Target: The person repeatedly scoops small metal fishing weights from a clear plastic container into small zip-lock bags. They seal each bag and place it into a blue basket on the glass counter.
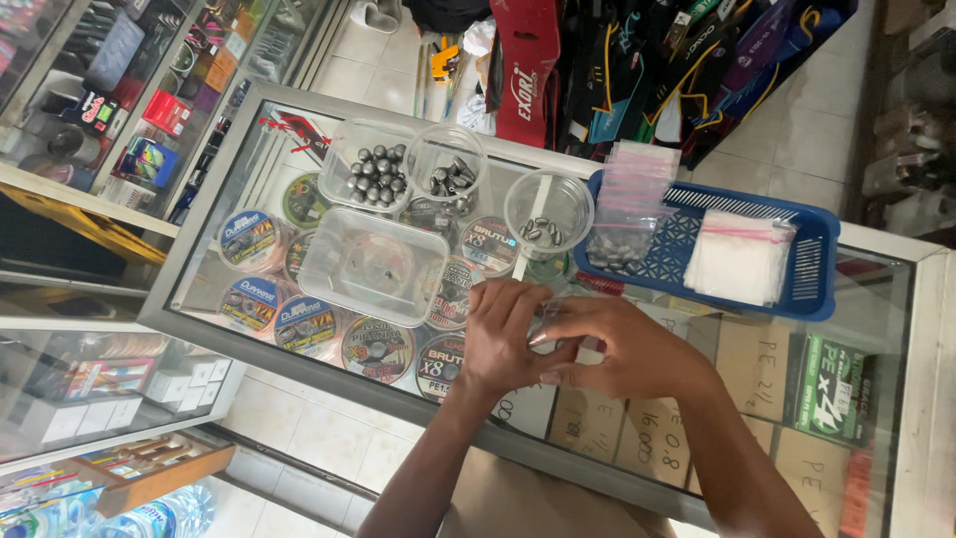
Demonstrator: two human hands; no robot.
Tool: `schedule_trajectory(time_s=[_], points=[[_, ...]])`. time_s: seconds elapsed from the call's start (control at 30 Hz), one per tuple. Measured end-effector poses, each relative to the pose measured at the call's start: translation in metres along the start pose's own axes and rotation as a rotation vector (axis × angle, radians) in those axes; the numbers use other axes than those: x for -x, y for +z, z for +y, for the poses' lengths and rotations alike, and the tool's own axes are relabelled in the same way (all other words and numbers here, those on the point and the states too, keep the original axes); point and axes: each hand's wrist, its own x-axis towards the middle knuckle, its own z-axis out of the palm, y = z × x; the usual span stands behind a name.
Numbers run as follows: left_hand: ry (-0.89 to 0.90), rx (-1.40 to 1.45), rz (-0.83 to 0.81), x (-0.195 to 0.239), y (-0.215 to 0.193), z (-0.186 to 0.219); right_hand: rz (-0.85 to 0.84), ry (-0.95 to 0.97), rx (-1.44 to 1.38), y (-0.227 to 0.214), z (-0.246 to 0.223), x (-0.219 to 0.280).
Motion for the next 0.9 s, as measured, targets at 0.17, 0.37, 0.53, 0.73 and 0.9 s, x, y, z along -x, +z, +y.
schedule_trajectory(time_s=[0.17, 0.37, 0.53, 0.73, 0.9], points=[[-0.071, 0.084, 0.038, 0.008, 0.011, -0.005, -0.016, -0.002, 0.072, -0.002, -0.008, 0.000], [-0.088, 0.215, 0.008, 0.014, 0.015, -0.006, -0.037, 0.066, 0.140, 0.010, 0.006, -0.003], [-0.089, 0.285, -0.008, 0.014, 0.013, -0.007, -0.057, 0.111, 0.245, 0.014, 0.012, -0.005], [-0.124, 0.257, 0.031, 0.012, 0.010, -0.008, -0.076, 0.082, 0.242, 0.008, -0.013, -0.001], [-0.171, 0.308, 0.035, 0.013, 0.016, -0.014, -0.130, 0.162, 0.289, 0.000, -0.023, -0.003]])
